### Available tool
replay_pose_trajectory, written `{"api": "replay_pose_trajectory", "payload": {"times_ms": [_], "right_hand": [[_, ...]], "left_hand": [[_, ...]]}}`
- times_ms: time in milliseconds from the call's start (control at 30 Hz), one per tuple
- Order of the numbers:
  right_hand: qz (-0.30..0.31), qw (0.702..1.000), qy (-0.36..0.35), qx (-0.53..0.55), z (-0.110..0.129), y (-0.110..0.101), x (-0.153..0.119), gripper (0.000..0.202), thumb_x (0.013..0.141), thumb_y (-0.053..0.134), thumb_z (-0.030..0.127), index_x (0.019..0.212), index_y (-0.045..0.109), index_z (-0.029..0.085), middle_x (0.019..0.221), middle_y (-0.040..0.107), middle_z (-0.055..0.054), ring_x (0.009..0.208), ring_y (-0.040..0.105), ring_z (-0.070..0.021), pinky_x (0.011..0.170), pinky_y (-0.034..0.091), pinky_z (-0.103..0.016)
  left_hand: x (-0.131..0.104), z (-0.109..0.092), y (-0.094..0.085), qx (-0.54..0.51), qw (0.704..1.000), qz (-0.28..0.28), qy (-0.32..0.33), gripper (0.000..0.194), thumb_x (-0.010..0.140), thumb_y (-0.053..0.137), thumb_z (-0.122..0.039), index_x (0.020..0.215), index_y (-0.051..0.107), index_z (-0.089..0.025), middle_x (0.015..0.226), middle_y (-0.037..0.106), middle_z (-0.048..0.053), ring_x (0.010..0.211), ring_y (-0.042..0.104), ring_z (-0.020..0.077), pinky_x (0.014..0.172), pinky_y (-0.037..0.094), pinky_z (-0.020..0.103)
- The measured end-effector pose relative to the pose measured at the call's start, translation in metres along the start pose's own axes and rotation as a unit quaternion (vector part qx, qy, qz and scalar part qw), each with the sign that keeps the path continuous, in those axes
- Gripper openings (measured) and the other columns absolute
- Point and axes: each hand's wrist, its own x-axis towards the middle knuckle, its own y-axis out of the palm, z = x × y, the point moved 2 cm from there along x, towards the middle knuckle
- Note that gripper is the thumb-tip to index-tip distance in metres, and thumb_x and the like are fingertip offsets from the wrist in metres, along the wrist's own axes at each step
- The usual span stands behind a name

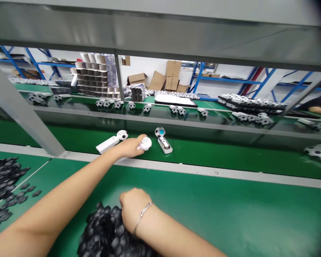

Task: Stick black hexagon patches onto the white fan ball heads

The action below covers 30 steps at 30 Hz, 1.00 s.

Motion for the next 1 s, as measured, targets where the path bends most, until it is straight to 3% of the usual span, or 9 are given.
{"api": "replay_pose_trajectory", "payload": {"times_ms": [133,233,333,433,567,833,1000], "right_hand": [[-0.064,0.993,-0.039,0.095,-0.006,-0.001,0.001,0.022,0.069,0.066,0.009,0.086,0.076,0.016,0.085,0.076,-0.010,0.082,0.070,-0.0240,0.073,0.052,-0.028],[-0.084,0.970,-0.033,0.225,-0.016,-0.004,0.000,0.013,0.069,0.074,0.023,0.080,0.077,0.016,0.071,0.074,-0.005,0.065,0.067,-0.0197,0.059,0.048,-0.025],[-0.166,0.930,-0.061,0.323,-0.032,-0.015,0.001,0.014,0.078,0.065,0.015,0.087,0.076,0.018,0.081,0.074,-0.003,0.073,0.066,-0.0158,0.067,0.048,-0.023],[-0.226,0.910,-0.018,0.348,-0.053,-0.022,0.006,0.017,0.078,0.061,0.009,0.090,0.071,0.015,0.077,0.071,-0.002,0.069,0.065,-0.0149,0.066,0.049,-0.023],[-0.263,0.926,0.005,0.272,-0.067,-0.019,0.014,0.008,0.079,0.063,0.012,0.079,0.069,0.017,0.078,0.070,-0.002,0.072,0.064,-0.0166,0.068,0.047,-0.026],[-0.292,0.939,-0.078,0.165,-0.058,-0.003,0.022,0.014,0.080,0.060,0.007,0.080,0.067,0.019,0.081,0.067,-0.002,0.080,0.061,-0.0181,0.073,0.044,-0.027],[-0.305,0.939,-0.014,0.157,-0.058,0.001,0.024,0.010,0.074,0.064,0.009,0.072,0.060,0.018,0.073,0.060,-0.001,0.067,0.056,-0.0153,0.062,0.041,-0.025]], "left_hand": [[-0.073,0.002,0.015,0.009,0.998,0.031,0.059,0.072,0.081,0.054,-0.037,0.145,0.023,-0.032,0.124,0.061,0.009,0.104,0.062,0.0282,0.081,0.048,0.033],[-0.104,-0.003,0.029,-0.002,0.998,0.026,0.065,0.067,0.082,0.053,-0.037,0.144,0.027,-0.035,0.127,0.059,0.007,0.109,0.060,0.0284,0.084,0.048,0.034],[-0.105,-0.008,0.034,-0.011,0.997,0.038,0.070,0.066,0.078,0.056,-0.045,0.139,0.032,-0.033,0.111,0.065,0.007,0.094,0.064,0.0299,0.073,0.049,0.035],[-0.095,-0.007,0.033,-0.011,0.996,0.047,0.081,0.062,0.077,0.056,-0.048,0.134,0.036,-0.031,0.099,0.067,0.007,0.086,0.065,0.0306,0.068,0.048,0.035],[-0.089,-0.001,0.035,-0.010,0.995,0.051,0.084,0.066,0.075,0.057,-0.055,0.133,0.036,-0.032,0.096,0.067,0.007,0.080,0.065,0.0310,0.063,0.046,0.035],[-0.090,0.000,0.041,-0.027,0.995,0.052,0.083,0.068,0.076,0.056,-0.060,0.134,0.034,-0.031,0.098,0.067,0.006,0.083,0.064,0.0287,0.065,0.045,0.033],[-0.090,-0.002,0.038,-0.023,0.992,0.040,0.114,0.072,0.075,0.053,-0.070,0.131,0.038,-0.026,0.096,0.066,0.009,0.083,0.063,0.0298,0.065,0.044,0.033]]}}
